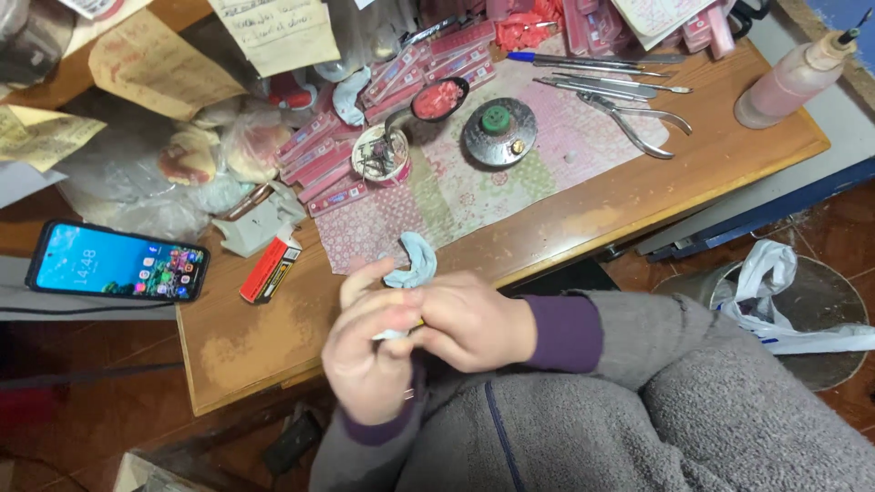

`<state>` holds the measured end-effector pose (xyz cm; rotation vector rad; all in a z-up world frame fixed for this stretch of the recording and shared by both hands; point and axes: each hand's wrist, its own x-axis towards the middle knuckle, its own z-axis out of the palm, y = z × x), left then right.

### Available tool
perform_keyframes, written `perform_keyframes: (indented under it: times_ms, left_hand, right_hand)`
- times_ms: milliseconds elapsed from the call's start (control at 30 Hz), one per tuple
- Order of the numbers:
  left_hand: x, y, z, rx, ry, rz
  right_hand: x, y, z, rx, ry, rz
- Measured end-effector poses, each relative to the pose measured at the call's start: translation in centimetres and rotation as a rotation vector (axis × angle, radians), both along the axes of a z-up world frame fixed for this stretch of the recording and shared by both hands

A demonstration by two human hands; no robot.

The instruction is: Apply adhesive and small pieces of material to repair a blue dental impression mold.

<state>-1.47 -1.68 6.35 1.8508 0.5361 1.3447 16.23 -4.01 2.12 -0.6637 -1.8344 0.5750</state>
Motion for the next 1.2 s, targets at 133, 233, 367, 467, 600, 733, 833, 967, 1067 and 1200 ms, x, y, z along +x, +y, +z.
perform_keyframes:
  times_ms: [133, 233, 367, 467, 600, 733, 833, 967, 1067, 1200]
  left_hand:
    - [-1.8, 1.9, 2.2, 0.018, 0.236, -0.603]
    - [-0.8, 2.7, 2.3, 0.081, 0.235, -0.845]
    - [-0.8, 0.2, 0.9, 0.032, 0.230, -0.318]
    - [-0.5, 0.2, -0.4, 0.013, 0.099, -0.202]
    - [1.4, -0.8, -1.6, 0.095, 0.034, 0.108]
    - [1.5, -0.4, -0.3, 0.040, 0.105, 0.077]
    - [0.3, 1.2, 2.7, -0.110, 0.268, -0.389]
    - [0.3, 2.9, 2.5, 0.045, 0.213, -0.918]
    - [0.0, 1.6, 2.2, -0.011, 0.229, -0.808]
    - [-0.5, 0.3, 1.0, -0.040, 0.182, -0.380]
  right_hand:
    - [1.4, 0.6, 0.0, -0.622, 0.202, 0.936]
    - [1.2, 1.1, 1.4, -0.706, 0.277, 1.276]
    - [1.4, 0.2, -2.7, -0.752, 0.294, 1.182]
    - [0.9, -0.3, -0.8, -0.607, 0.256, 0.814]
    - [0.0, -0.1, -0.8, 0.001, 0.008, 0.031]
    - [0.4, 0.0, -0.9, 0.019, 0.004, -0.027]
    - [2.3, -0.2, -3.3, -0.601, 0.250, 0.728]
    - [2.4, 0.7, -3.1, -1.016, 0.326, 1.342]
    - [2.6, 1.3, -2.9, -0.791, 0.224, 1.377]
    - [2.4, 0.3, -1.5, -0.590, 0.240, 1.011]
